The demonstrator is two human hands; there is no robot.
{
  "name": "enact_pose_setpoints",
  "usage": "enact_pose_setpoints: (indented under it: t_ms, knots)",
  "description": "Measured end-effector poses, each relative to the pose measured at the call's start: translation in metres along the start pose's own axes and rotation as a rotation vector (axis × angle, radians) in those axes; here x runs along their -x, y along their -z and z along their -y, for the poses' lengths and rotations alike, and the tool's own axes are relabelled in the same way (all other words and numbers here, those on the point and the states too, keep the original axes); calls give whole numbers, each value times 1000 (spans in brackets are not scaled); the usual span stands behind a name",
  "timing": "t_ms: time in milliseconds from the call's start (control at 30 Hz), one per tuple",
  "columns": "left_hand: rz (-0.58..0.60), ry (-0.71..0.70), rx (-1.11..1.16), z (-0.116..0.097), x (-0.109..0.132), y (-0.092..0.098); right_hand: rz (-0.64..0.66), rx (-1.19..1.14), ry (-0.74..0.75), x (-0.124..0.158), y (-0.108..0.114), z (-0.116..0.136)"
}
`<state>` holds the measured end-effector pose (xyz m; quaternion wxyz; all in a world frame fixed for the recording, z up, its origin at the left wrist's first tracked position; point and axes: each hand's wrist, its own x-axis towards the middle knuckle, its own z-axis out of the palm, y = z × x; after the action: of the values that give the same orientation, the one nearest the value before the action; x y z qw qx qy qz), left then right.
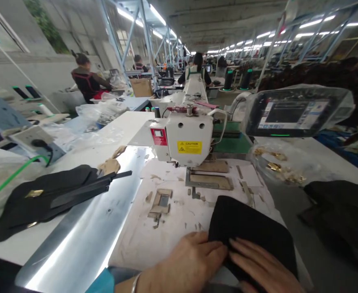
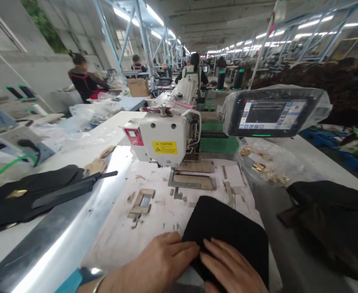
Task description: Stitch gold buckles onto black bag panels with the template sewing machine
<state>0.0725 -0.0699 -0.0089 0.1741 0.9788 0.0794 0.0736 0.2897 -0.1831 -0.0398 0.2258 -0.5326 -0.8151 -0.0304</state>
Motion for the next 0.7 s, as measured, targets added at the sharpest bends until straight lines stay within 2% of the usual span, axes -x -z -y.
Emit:
enact_pose_setpoints:
  t_ms: [133, 267, 367, 500, 567, 700]
  knots:
    - [-96, 114, -240, 6, 23, -8, -28, 283, 16, 19, 5, -21]
    - [-114, 145, -393, 23, 19, -21, 25, 402, 97, 26, -7, -36]
    - [-90, 208, -472, 43, -1, -24, 15, 407, 18, 14, -18, -58]
    - [-48, 318, -504, 62, -27, -18, 31, 351, -80, -11, -31, -96]
    - [-76, 377, -510, 62, -32, -19, 31, 348, -115, -24, -36, -110]
    - [-197, 377, -410, 50, -27, -32, 38, 365, -144, -43, -45, -123]
